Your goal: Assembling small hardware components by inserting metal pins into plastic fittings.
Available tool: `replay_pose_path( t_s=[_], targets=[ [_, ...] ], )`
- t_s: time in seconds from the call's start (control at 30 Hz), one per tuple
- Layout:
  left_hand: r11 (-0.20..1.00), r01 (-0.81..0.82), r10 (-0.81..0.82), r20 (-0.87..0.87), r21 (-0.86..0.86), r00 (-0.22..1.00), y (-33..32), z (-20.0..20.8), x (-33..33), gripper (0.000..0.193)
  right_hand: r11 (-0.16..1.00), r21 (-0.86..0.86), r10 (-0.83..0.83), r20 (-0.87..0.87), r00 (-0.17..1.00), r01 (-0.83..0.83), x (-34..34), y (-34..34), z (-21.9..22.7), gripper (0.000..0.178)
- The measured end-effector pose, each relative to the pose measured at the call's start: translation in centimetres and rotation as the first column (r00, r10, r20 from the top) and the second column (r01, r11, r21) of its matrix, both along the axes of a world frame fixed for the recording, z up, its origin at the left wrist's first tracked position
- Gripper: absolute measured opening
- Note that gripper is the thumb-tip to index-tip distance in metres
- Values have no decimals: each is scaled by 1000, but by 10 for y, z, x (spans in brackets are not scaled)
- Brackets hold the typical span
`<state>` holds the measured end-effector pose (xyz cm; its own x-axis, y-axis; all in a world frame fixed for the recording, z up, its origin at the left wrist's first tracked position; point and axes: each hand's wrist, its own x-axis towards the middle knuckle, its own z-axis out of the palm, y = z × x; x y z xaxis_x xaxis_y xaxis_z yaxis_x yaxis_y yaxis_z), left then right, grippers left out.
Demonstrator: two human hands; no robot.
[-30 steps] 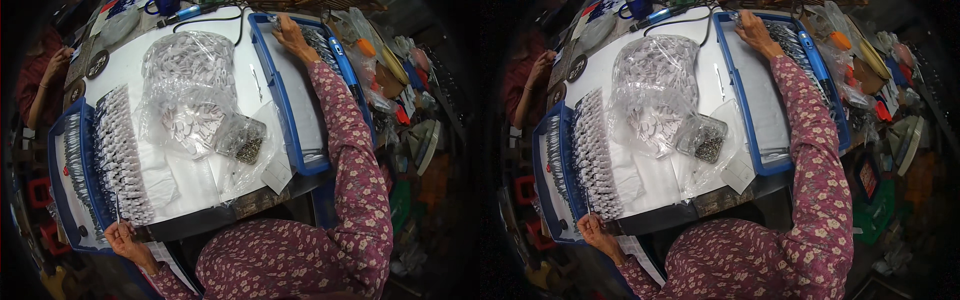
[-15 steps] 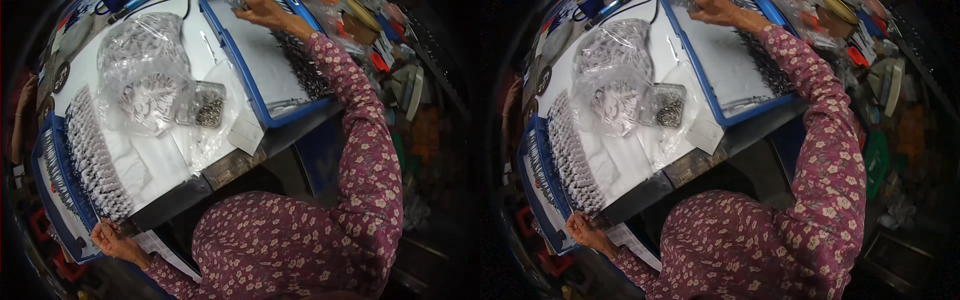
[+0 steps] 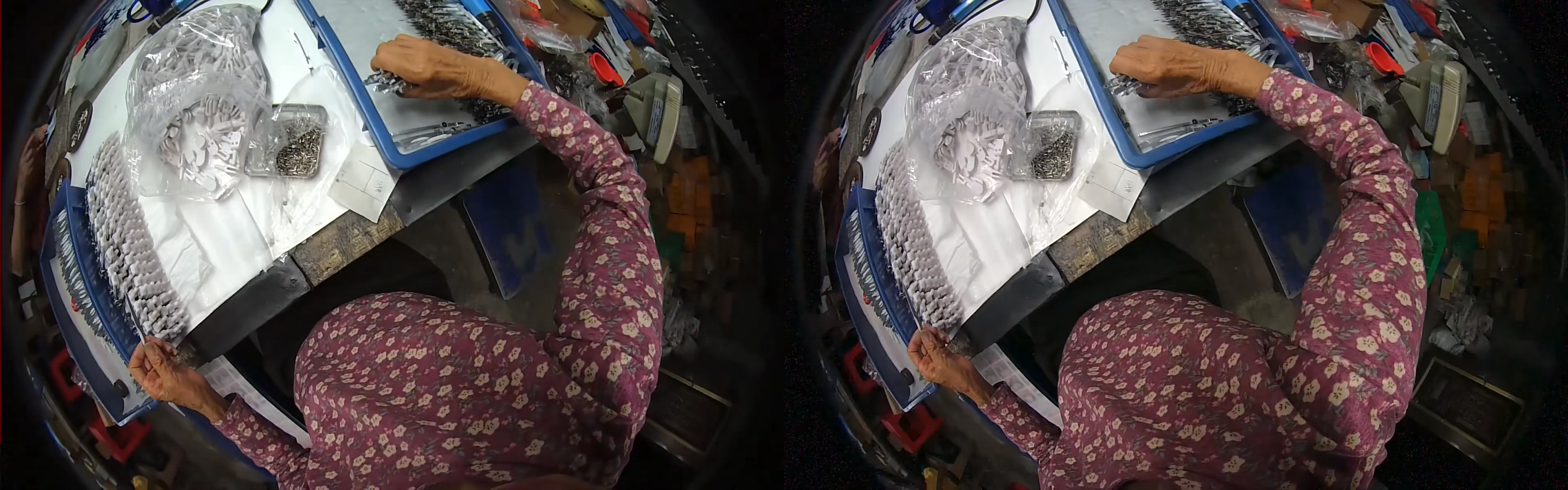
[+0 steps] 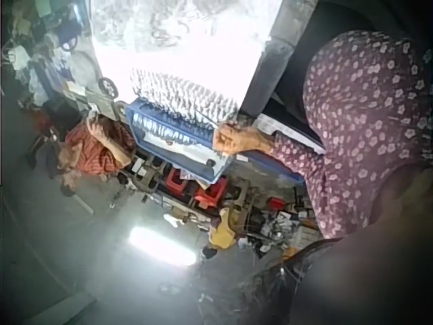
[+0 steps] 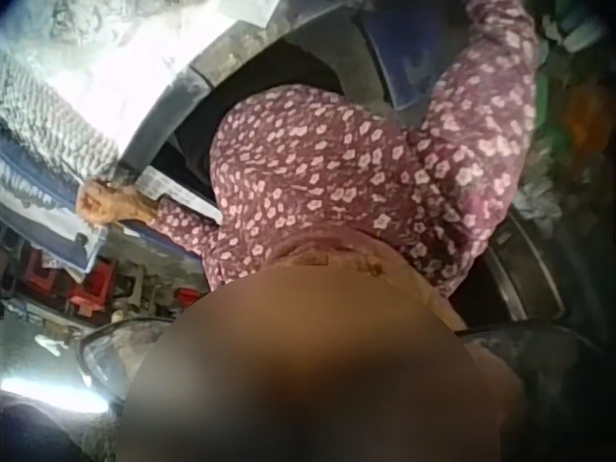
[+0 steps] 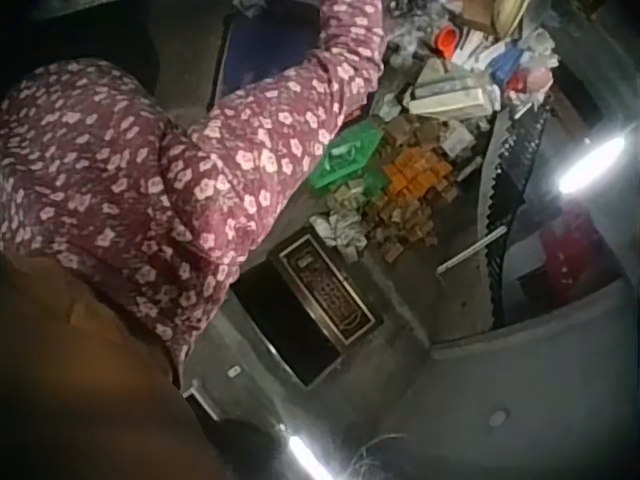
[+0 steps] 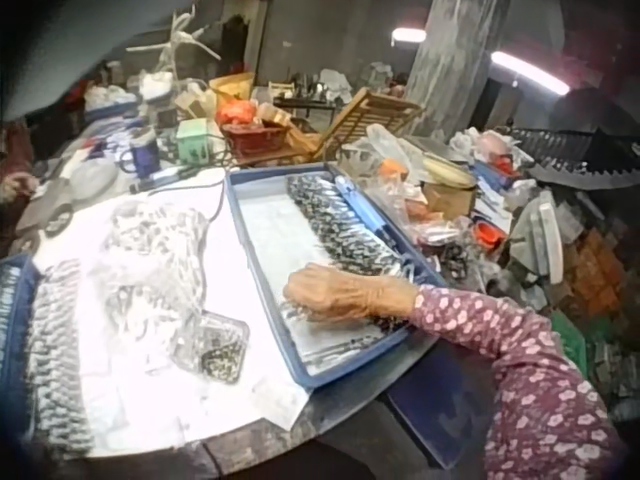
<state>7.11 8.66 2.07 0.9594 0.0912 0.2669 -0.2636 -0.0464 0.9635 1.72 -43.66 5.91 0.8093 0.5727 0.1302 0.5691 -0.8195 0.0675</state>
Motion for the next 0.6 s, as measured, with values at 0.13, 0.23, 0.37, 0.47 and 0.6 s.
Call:
replay_pose_path(
  t_s=[0.13,0.23,0.37,0.47,0.6],
  targets=[
    [999,-7,6,22,53,1000,-3,-2,-1,8,994,-43,93,-81,992,-97,1,-5,-12,29],
    [997,-51,50,16,54,999,-2,-3,-1,7,958,-219,176,-65,982,-186,1,-1,-17,16],
    [999,-8,7,28,52,1000,0,-5,0,8,947,-265,167,-77,983,-182,8,2,-16,12],
    [999,11,-12,31,53,999,-1,-5,0,9,931,-323,155,-77,985,-172,9,1,-16,14],
    [997,-37,36,5,72,999,-2,-4,-3,8,935,-336,67,-143,988,-112,11,8,-10,23]
  ],
)
